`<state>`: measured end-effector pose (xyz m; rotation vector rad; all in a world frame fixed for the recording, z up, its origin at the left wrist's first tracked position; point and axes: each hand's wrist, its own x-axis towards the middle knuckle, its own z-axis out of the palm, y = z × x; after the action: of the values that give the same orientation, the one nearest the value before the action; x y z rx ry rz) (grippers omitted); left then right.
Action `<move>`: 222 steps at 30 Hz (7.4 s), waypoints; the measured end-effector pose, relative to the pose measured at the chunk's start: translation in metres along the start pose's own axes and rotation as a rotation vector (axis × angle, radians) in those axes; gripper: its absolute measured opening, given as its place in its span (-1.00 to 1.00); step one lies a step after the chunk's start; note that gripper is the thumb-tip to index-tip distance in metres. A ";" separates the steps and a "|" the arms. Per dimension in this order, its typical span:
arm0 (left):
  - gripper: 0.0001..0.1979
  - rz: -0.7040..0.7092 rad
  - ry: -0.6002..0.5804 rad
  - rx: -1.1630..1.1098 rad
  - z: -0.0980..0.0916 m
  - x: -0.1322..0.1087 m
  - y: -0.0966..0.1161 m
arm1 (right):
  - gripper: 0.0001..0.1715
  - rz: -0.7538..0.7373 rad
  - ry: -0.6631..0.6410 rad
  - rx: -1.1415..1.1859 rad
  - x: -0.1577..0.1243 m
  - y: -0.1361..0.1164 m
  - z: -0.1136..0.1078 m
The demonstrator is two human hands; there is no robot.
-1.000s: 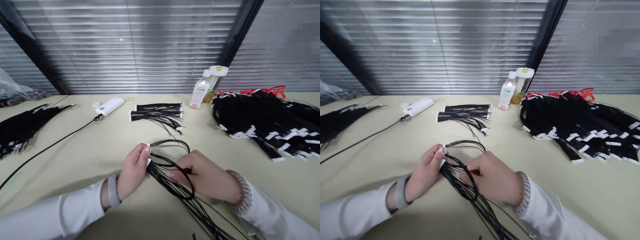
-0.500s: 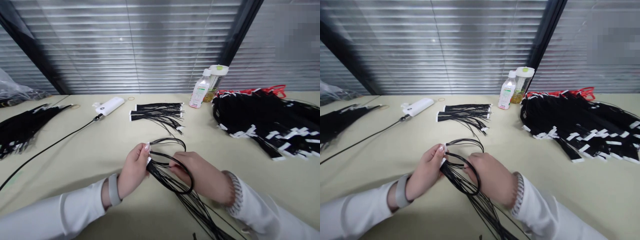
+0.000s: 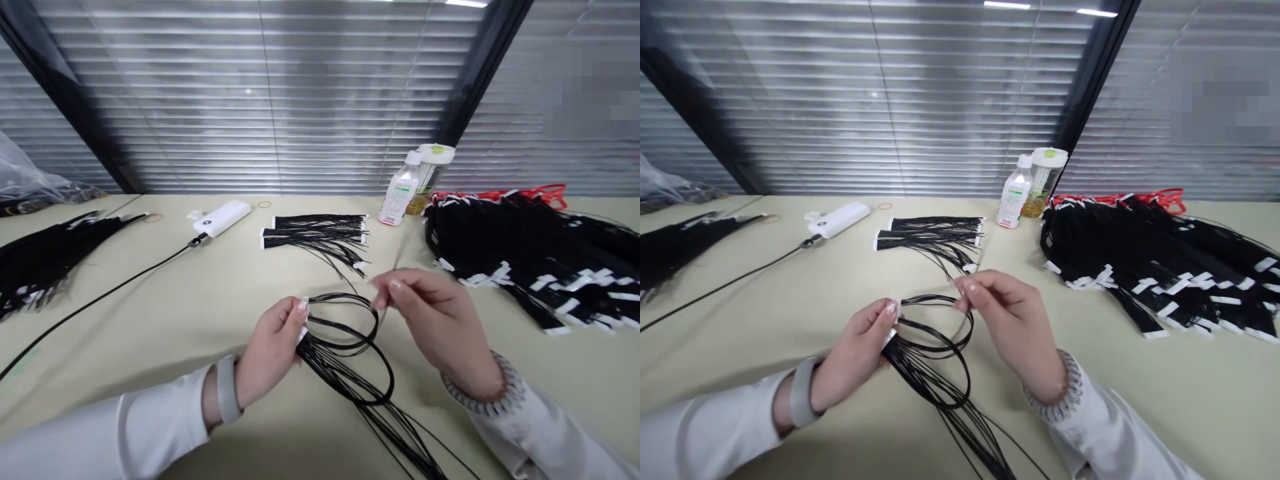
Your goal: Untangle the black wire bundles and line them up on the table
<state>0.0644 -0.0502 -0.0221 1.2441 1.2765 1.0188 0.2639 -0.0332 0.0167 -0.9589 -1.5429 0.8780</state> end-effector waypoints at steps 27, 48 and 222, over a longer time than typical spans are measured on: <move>-0.60 0.053 -0.041 0.001 0.000 -0.003 -0.001 | -0.72 0.063 -0.352 -0.445 -0.008 0.006 0.015; -0.61 0.114 -0.054 0.080 -0.001 -0.003 -0.002 | -0.70 0.184 -0.348 -0.336 -0.008 0.003 0.015; -0.67 0.254 -0.206 0.216 0.003 -0.002 0.002 | -0.79 -0.008 -0.387 -0.465 -0.010 0.000 0.010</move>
<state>0.0673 -0.0519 -0.0199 1.6654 1.1082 0.9179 0.2554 -0.0431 0.0111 -1.1535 -2.1432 0.7395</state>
